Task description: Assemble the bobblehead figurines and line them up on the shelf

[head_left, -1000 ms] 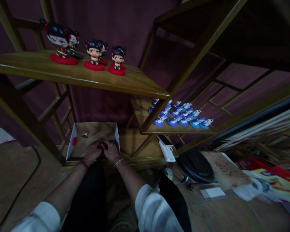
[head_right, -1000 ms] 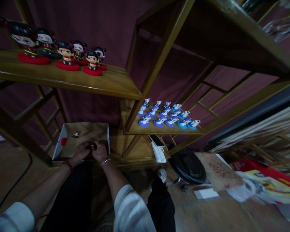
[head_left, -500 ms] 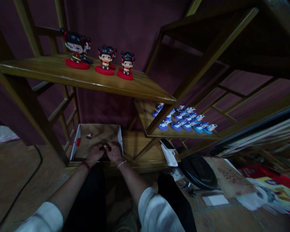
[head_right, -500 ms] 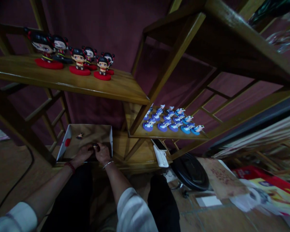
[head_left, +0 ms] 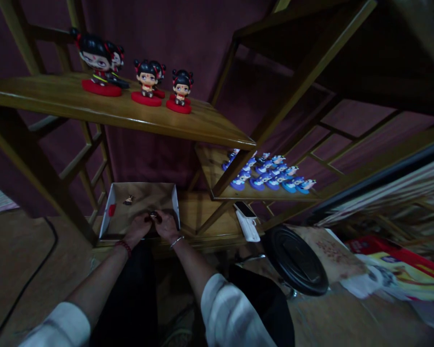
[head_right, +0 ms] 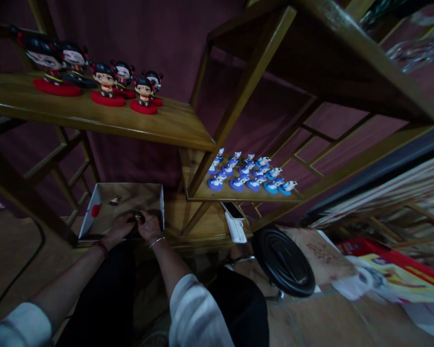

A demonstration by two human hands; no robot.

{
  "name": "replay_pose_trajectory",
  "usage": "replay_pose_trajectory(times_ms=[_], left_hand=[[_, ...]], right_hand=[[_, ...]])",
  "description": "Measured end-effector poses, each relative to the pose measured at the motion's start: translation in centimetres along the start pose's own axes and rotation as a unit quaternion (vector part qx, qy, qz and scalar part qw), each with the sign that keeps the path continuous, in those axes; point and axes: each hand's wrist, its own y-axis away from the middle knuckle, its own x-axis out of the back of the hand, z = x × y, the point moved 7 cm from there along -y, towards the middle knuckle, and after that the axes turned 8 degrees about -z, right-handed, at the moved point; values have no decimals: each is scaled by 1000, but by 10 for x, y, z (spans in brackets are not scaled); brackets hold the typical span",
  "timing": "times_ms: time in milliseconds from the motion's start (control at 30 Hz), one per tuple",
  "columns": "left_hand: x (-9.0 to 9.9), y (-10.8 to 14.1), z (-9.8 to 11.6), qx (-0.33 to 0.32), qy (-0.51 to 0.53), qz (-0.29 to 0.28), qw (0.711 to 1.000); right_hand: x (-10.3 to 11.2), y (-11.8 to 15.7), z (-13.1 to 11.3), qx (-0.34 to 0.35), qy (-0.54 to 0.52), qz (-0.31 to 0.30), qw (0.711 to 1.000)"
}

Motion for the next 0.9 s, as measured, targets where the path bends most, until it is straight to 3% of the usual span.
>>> replay_pose_trajectory(times_ms=[367, 600, 733, 900], left_hand=[[-2, -1, 1, -1, -36, 7, 999], [-5, -4, -8, -44, 77, -4, 996], [-3, 2, -5, -75, 81, -3, 994], [-3, 4, -10, -47, 77, -11, 996]], right_hand=[[1, 3, -2, -3, 17, -11, 1000], [3, 6, -4, -14, 32, -6, 999], [1, 5, -4, -21, 45, -8, 999], [-2, 3, -2, -9, 64, -8, 998]])
